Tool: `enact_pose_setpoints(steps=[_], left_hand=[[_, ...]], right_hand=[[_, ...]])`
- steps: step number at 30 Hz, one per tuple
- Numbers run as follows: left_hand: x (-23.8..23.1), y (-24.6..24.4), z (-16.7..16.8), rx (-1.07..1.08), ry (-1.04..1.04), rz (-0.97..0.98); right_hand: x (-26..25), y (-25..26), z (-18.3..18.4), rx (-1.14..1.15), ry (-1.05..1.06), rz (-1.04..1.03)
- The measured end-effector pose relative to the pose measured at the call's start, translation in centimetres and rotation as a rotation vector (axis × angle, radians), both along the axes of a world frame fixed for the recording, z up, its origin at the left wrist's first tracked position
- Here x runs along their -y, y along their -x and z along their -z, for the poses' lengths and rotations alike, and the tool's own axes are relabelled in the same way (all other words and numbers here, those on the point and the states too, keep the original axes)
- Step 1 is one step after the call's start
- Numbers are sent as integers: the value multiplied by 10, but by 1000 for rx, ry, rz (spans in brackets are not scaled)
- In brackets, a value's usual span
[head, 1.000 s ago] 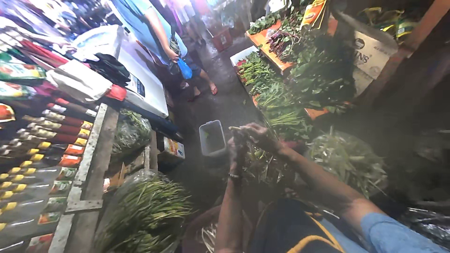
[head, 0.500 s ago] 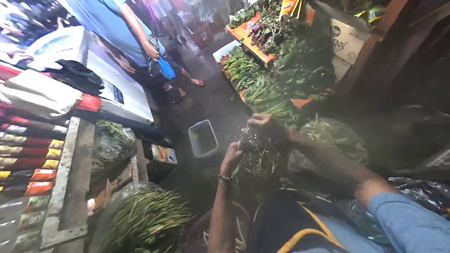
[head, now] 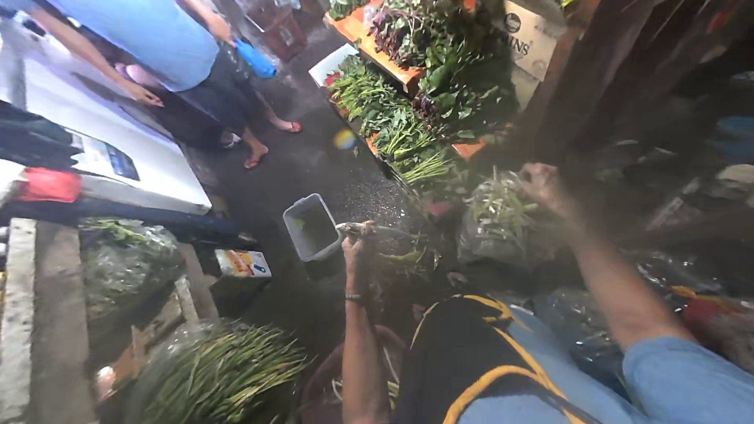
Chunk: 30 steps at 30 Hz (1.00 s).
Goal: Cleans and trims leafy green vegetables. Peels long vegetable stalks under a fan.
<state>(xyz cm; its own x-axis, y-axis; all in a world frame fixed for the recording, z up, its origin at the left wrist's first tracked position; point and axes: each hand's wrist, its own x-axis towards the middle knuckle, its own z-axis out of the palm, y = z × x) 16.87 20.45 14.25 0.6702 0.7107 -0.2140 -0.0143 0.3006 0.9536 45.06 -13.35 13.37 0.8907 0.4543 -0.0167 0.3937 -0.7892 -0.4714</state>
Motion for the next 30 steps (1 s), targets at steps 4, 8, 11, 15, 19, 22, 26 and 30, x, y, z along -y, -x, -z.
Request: enact_pose_setpoints(steps=[4, 8, 11, 15, 19, 22, 26, 30], left_hand=[[-6, 7, -1, 132, 117, -43], [-4, 13, -6, 206, 165, -20], [0, 21, -9, 301, 140, 56], [13, 33, -12, 304, 51, 119], [28, 50, -14, 285, 90, 80], [27, 75, -3, 353, 97, 84], [17, 101, 21, 336, 183, 18], [26, 95, 21, 145, 253, -156]], right_hand=[[12, 8, 26, -199, 218, 205], [4, 11, 58, -224, 135, 376], [-38, 26, 38, -507, 67, 261], [-110, 97, 41, -1265, -496, 74], [-162, 167, 24, -1853, -933, 232], [-176, 175, 16, -1895, -1160, 341], [-178, 175, 5, -1637, -1184, 233], [-181, 186, 4, -1536, -1193, 142]])
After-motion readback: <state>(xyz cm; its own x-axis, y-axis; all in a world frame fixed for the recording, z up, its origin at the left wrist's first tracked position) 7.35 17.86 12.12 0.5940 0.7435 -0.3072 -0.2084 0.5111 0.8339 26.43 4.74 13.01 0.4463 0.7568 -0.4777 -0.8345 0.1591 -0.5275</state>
